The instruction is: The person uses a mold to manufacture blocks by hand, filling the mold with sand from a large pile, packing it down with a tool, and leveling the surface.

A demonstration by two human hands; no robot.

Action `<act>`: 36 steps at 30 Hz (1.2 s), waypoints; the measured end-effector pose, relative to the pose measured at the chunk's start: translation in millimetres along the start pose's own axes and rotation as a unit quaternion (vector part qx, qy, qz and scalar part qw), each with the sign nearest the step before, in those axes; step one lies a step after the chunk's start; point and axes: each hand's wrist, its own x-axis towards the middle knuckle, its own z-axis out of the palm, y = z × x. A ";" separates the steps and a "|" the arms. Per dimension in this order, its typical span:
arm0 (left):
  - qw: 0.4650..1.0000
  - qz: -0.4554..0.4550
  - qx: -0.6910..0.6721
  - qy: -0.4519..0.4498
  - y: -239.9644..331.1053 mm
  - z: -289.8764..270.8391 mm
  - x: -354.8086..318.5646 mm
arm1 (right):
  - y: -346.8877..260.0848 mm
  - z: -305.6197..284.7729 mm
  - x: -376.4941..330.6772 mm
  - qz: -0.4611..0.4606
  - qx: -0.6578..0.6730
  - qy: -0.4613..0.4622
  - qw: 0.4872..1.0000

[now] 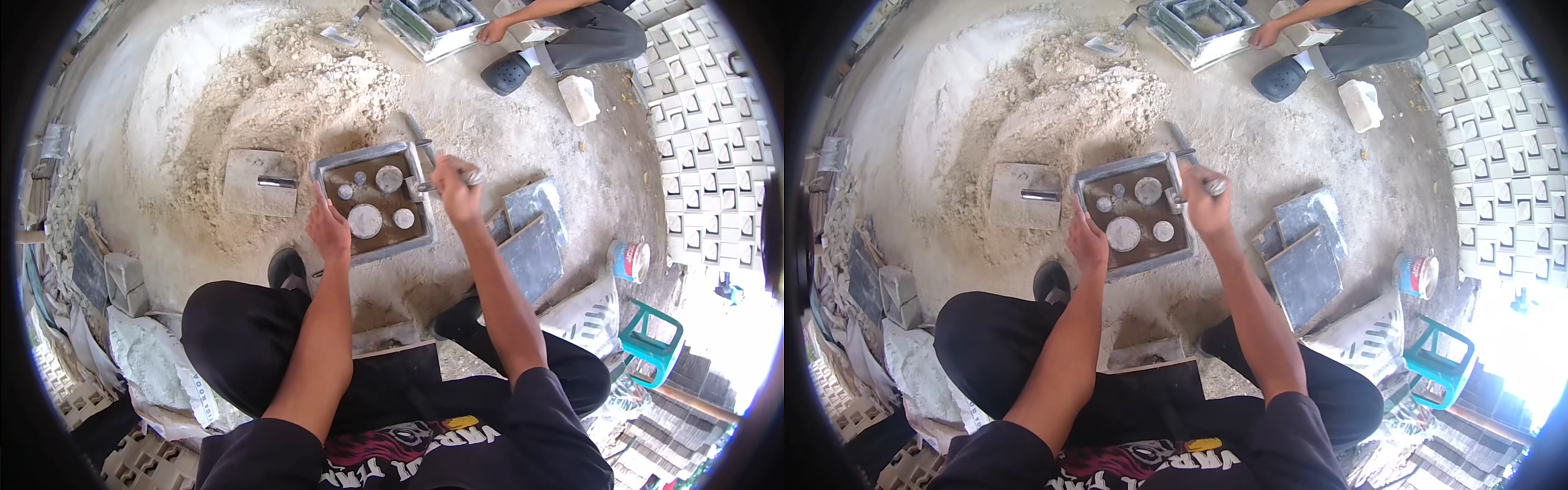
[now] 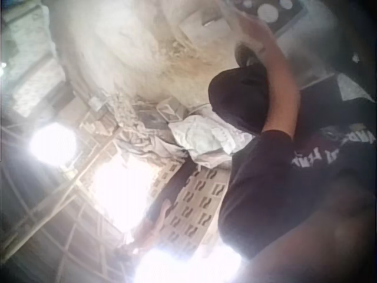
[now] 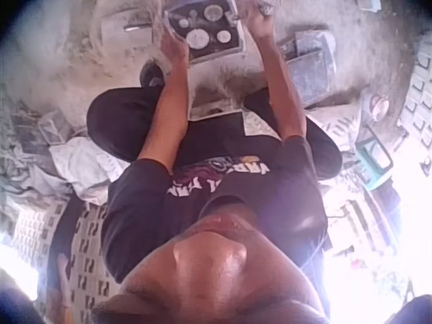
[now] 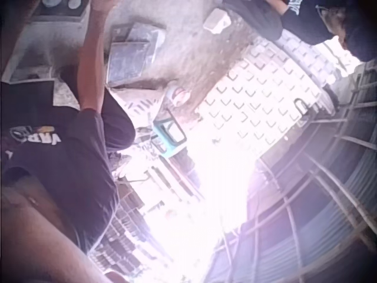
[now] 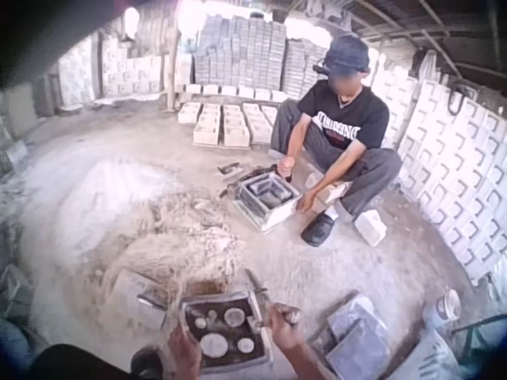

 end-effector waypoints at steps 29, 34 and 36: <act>0.977 -0.191 -0.094 0.026 -5.0 11.9 5.6 | 14.7 -12.8 -79.6 -0.041 -0.131 0.113 0.984; 0.952 -0.288 -0.104 0.024 -21.4 16.5 7.6 | -9.6 -5.5 -59.0 -0.017 0.021 0.117 0.993; 0.950 -0.295 -0.098 0.018 -14.4 15.5 6.0 | 2.4 -5.7 -61.5 -0.057 -0.032 0.107 0.992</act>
